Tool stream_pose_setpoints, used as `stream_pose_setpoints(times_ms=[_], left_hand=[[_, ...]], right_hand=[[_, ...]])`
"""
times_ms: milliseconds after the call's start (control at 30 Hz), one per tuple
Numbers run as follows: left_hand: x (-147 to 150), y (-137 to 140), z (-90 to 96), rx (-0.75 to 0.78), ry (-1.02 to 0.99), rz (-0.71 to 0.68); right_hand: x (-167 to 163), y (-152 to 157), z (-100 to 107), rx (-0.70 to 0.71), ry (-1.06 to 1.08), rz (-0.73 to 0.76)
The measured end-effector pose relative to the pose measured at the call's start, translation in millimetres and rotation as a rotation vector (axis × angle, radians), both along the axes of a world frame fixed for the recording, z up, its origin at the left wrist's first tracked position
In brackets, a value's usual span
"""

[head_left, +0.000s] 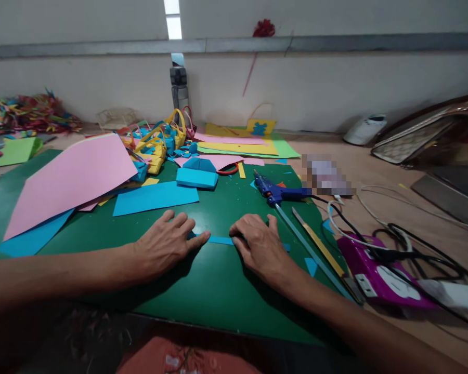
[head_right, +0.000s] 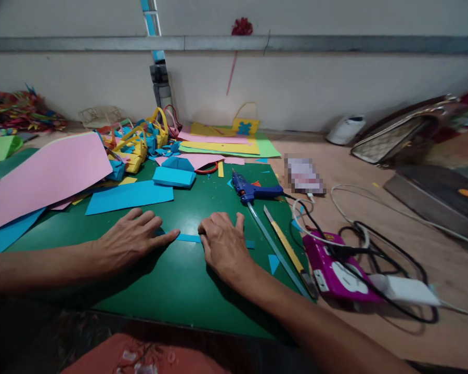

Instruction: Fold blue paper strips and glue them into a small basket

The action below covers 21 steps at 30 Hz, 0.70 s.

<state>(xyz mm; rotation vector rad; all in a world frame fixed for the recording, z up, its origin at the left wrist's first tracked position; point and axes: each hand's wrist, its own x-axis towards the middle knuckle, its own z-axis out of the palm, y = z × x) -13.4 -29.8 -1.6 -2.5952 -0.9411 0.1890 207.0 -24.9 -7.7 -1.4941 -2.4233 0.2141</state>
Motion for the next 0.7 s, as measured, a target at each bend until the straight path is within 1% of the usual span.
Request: stream_pose_setpoints(times_ms=[200,333,400,467,567,633,700], left_hand=[[-28,-8,-3.7,-0.004,0.009,0.052],[-45,-9,1.3,-0.012,-0.021,0.098],[-46,-7,5.2,-0.004,-0.066,0.122],[-40,-5,6.6,0.019,-0.148,0.102],[-18,-4,0.9,0.019,-0.281,-0.029],[-3,-4,-6.2,-0.06,-0.294,-0.058],[6,-4,-12.8,-0.133,-0.303,-0.073]], right_hand=[[0,1,-2,0.004,0.021,0.009],[1,1,-2,0.005,0.015,0.006],[0,1,-1,0.005,0.01,0.005],[0,1,0,0.01,-0.002,0.017],[-3,0,-2,0.064,-0.055,0.034],[-4,-2,-4,0.155,-0.128,0.048],[-4,-4,-6,0.272,-0.214,0.094]])
